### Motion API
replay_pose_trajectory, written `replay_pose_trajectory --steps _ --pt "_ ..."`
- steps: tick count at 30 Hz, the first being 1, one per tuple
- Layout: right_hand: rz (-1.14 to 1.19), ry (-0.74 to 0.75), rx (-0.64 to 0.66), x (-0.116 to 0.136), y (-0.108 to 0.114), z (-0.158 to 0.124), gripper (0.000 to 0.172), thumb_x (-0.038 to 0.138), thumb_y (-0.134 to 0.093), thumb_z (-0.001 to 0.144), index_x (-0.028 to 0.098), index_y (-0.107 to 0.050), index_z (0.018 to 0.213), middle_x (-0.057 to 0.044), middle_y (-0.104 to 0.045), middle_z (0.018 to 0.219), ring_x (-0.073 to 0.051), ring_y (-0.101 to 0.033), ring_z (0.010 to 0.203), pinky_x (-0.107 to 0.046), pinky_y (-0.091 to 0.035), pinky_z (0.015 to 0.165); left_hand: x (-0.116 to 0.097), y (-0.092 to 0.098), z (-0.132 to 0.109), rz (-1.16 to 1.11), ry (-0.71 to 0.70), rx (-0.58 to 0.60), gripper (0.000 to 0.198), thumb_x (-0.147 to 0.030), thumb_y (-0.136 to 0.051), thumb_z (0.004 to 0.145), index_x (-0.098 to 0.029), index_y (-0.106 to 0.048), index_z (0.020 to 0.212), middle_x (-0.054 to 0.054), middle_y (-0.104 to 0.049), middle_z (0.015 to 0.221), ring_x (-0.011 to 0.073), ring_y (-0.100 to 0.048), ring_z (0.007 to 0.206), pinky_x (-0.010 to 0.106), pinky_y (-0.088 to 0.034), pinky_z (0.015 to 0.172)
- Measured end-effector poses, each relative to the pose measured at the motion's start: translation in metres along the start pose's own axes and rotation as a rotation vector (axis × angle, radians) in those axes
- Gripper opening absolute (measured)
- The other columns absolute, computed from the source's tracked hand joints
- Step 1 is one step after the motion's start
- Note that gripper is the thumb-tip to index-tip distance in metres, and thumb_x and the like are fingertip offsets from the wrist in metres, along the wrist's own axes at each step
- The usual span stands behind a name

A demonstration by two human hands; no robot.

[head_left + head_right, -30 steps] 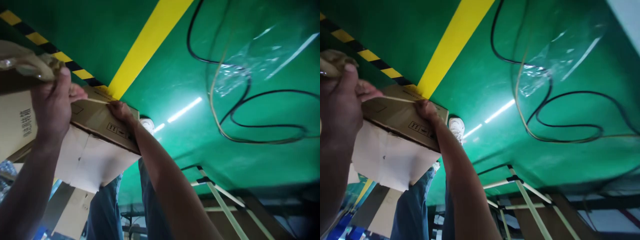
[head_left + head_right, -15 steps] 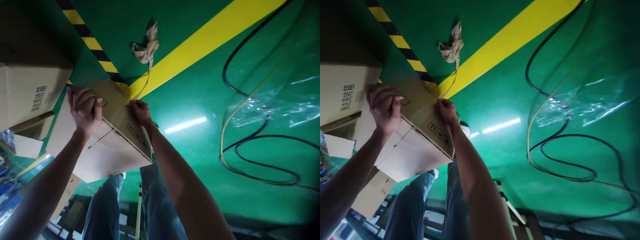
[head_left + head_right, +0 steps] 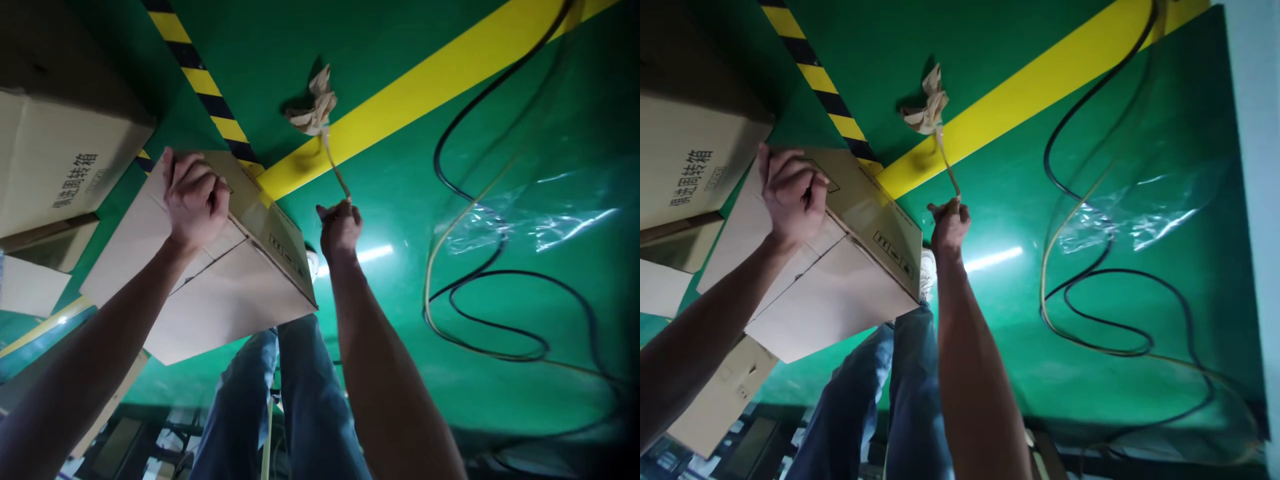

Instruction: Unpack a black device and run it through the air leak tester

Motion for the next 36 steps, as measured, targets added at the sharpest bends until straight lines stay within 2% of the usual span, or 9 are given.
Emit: replay_pose_trajectory --steps 7,10,14,16,18,22,25,30,36 --pt "-0.161 0.182 0.07 0.068 0.076 -0.078 0.045 0.056 -0.07 0.092 0.021 -0.046 0.08 0.009 -0.04 0.049 -0.008 -0.041 0.045 -0.025 -0.051 0.057 0.011 0.0 0.005 -0.01 0.012 0.028 0.034 -0.033 -0.052 0.104 -0.023 -0.065 0.074 0.007 -0.074 0.086 0.0241 -0.066 0.119 0.055 -0.016 0.139" --pt "-0.357 0.293 0.162 0.107 0.084 -0.144 0.05 0.066 -0.069 0.093 0.019 -0.053 0.089 0.005 -0.052 0.056 -0.01 -0.048 0.05 -0.025 -0.048 0.054 0.009 0.001 0.007 -0.025 0.074 0.115 0.043 -0.054 -0.062 0.1 -0.015 -0.076 0.113 0.013 -0.076 0.111 0.0292 -0.062 0.128 0.062 -0.009 0.138" --pt "-0.503 0.576 0.563 0.173 0.072 -0.264 0.014 0.027 -0.062 0.104 0.018 -0.059 0.093 0.001 -0.061 0.075 -0.008 -0.055 0.066 -0.02 -0.046 0.062 -0.078 0.006 -0.014 -0.322 -0.131 0.42 0.099 -0.058 -0.084 0.081 -0.009 -0.049 0.159 0.022 -0.051 0.163 0.0371 -0.041 0.156 0.059 -0.018 0.137" --pt "-0.418 0.668 0.747 0.2 0.076 -0.317 0.009 0.015 -0.059 0.101 0.019 -0.057 0.094 0.001 -0.06 0.08 -0.008 -0.055 0.071 -0.021 -0.046 0.066 -0.141 0.007 -0.045 -0.585 -0.271 0.771 0.081 -0.049 -0.085 0.08 -0.022 -0.059 0.153 0.013 -0.052 0.166 0.038 -0.04 0.159 0.061 -0.026 0.135" --pt "-0.423 0.711 0.68 0.212 0.096 -0.344 0.012 0.015 -0.057 0.101 0.019 -0.056 0.089 -0.001 -0.059 0.086 -0.012 -0.058 0.081 -0.024 -0.048 0.073 -0.177 0.015 -0.069 -0.804 -0.085 0.956 0.039 -0.04 -0.066 0.095 -0.021 -0.075 0.128 0.011 -0.072 0.141 0.0335 -0.064 0.138 0.053 -0.046 0.122" --pt "-0.393 0.468 0.161 0.171 0.163 -0.353 0.031 0.051 -0.065 0.1 0.02 -0.065 0.106 -0.01 -0.066 0.12 -0.02 -0.063 0.11 -0.031 -0.054 0.095 -0.198 0.06 -0.106 -1.082 0.395 0.81 0.047 -0.054 -0.048 0.105 -0.014 -0.072 0.1 0.012 -0.079 0.097 0.0245 -0.077 0.094 0.033 -0.061 0.083" --pt "-0.139 0.046 0.153 0.083 0.165 -0.383 0.076 0.071 -0.069 0.088 0.026 -0.056 0.147 -0.012 -0.053 0.157 -0.029 -0.056 0.137 -0.043 -0.052 0.112 -0.208 0.109 -0.152 -1.189 0.499 0.743 0.045 -0.059 -0.062 0.1 -0.016 -0.075 0.102 0.011 -0.08 0.102 0.0225 -0.078 0.095 0.03 -0.062 0.086" --pt "0.309 0.086 -0.051 0.023 0.137 -0.453 0.06 0.073 -0.062 0.087 0.022 -0.07 0.117 -0.009 -0.069 0.127 -0.028 -0.063 0.124 -0.043 -0.048 0.117 -0.229 0.218 -0.22 -0.739 -0.317 0.36 0.024 -0.029 -0.057 0.107 -0.023 -0.076 0.12 0.007 -0.079 0.118 0.0216 -0.073 0.107 0.036 -0.055 0.1" --pt "1.117 -0.062 -0.153 0.009 0.174 -0.518 0.051 0.052 -0.076 0.069 0.021 -0.056 0.104 0.0 -0.059 0.087 -0.014 -0.053 0.072 -0.027 -0.041 0.065 -0.258 0.251 -0.284 -0.626 -0.968 0.37 0.032 -0.027 -0.057 0.106 -0.012 -0.062 0.134 0.019 -0.068 0.131 0.0323 -0.064 0.124 0.045 -0.052 0.104"
Point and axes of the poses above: each hand's wrist, its own z-axis towards the middle knuckle, its own y-axis out of the back of the hand, x = y × z, the point moved 7 cm from there along z, towards the middle knuckle
